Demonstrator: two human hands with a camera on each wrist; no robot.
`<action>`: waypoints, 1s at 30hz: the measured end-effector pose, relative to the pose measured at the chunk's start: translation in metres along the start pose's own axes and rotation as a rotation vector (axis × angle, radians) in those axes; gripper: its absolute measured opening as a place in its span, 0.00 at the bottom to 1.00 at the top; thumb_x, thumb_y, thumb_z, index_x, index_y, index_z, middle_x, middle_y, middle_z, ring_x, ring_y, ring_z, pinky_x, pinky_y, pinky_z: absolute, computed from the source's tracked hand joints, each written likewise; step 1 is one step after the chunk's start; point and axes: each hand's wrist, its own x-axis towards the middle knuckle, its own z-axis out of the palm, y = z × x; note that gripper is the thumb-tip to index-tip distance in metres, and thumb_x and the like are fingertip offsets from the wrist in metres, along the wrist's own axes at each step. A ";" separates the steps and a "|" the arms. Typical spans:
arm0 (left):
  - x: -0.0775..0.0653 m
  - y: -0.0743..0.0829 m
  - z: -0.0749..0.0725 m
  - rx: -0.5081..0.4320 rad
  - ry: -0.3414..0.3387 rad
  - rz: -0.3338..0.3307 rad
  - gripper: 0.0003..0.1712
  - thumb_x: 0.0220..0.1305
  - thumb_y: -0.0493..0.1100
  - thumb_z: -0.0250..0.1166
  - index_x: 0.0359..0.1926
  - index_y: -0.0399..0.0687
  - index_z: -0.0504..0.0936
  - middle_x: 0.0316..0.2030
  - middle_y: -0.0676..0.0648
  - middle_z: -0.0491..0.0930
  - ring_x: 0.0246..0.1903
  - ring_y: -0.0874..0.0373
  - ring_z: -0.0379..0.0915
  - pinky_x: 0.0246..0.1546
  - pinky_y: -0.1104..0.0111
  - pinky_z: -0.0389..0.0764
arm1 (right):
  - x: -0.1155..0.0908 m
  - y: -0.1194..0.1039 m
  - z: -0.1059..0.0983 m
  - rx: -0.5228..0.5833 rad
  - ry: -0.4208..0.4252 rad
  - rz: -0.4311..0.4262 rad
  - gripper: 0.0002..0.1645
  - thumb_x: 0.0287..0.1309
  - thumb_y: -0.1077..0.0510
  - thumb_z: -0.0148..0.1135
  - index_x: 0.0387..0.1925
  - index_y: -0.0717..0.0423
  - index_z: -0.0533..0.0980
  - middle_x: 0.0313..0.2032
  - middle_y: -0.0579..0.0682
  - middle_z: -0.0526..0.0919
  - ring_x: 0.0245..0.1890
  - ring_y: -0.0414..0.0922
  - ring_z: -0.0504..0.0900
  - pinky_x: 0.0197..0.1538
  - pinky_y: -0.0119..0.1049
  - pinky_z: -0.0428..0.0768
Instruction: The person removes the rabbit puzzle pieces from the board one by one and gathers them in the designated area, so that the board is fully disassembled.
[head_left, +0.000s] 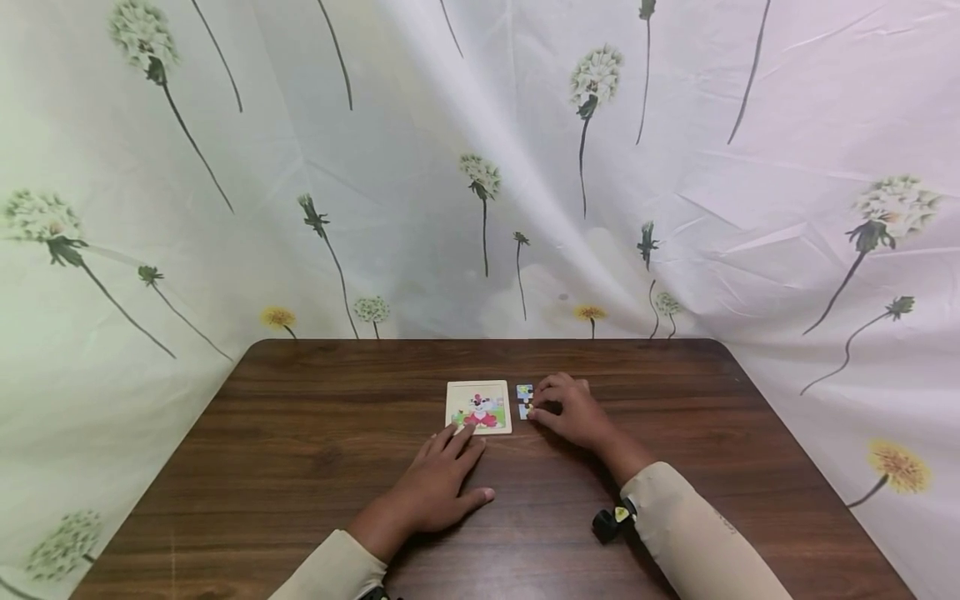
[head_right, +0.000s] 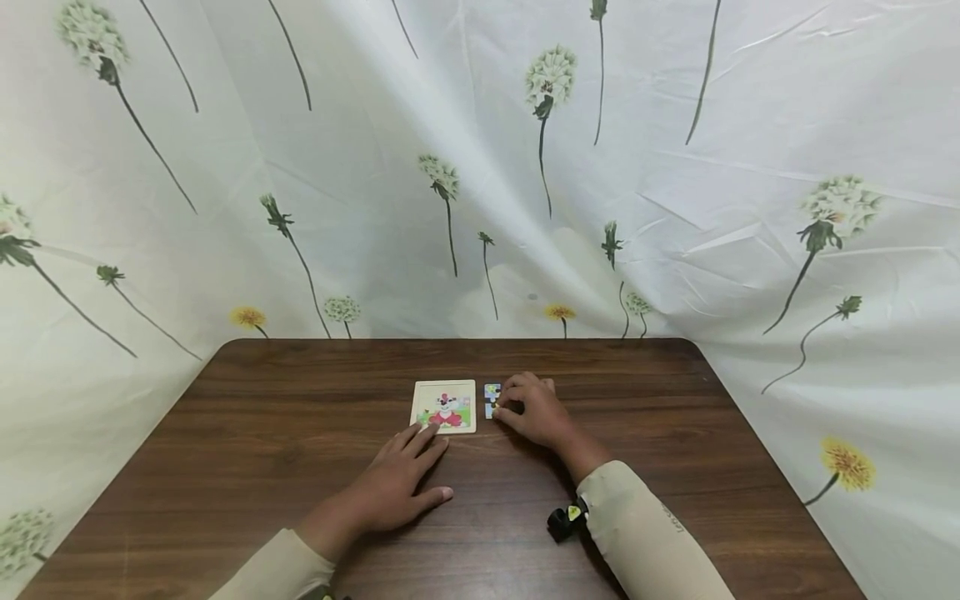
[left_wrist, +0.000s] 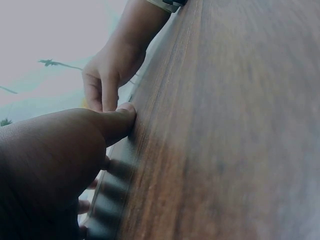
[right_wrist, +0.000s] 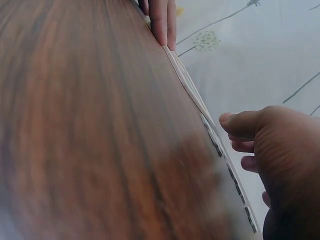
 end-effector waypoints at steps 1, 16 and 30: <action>0.000 0.001 -0.001 0.002 -0.004 -0.003 0.45 0.79 0.67 0.62 0.82 0.43 0.69 0.85 0.36 0.59 0.85 0.30 0.50 0.80 0.31 0.58 | 0.001 0.000 0.001 -0.002 0.003 -0.002 0.04 0.68 0.53 0.78 0.38 0.47 0.92 0.49 0.45 0.88 0.55 0.48 0.83 0.59 0.55 0.68; 0.002 -0.003 0.002 0.017 0.031 0.019 0.45 0.78 0.67 0.63 0.80 0.42 0.71 0.84 0.35 0.62 0.84 0.30 0.53 0.79 0.30 0.60 | 0.015 -0.012 0.012 0.023 0.018 -0.023 0.06 0.69 0.55 0.76 0.45 0.51 0.91 0.52 0.48 0.88 0.58 0.50 0.82 0.60 0.57 0.69; 0.002 -0.002 0.001 0.017 0.002 0.010 0.44 0.78 0.66 0.63 0.81 0.43 0.70 0.84 0.35 0.61 0.84 0.30 0.52 0.79 0.30 0.59 | 0.037 -0.033 0.037 0.058 -0.028 -0.045 0.08 0.73 0.55 0.72 0.49 0.51 0.91 0.56 0.51 0.88 0.61 0.51 0.80 0.63 0.62 0.65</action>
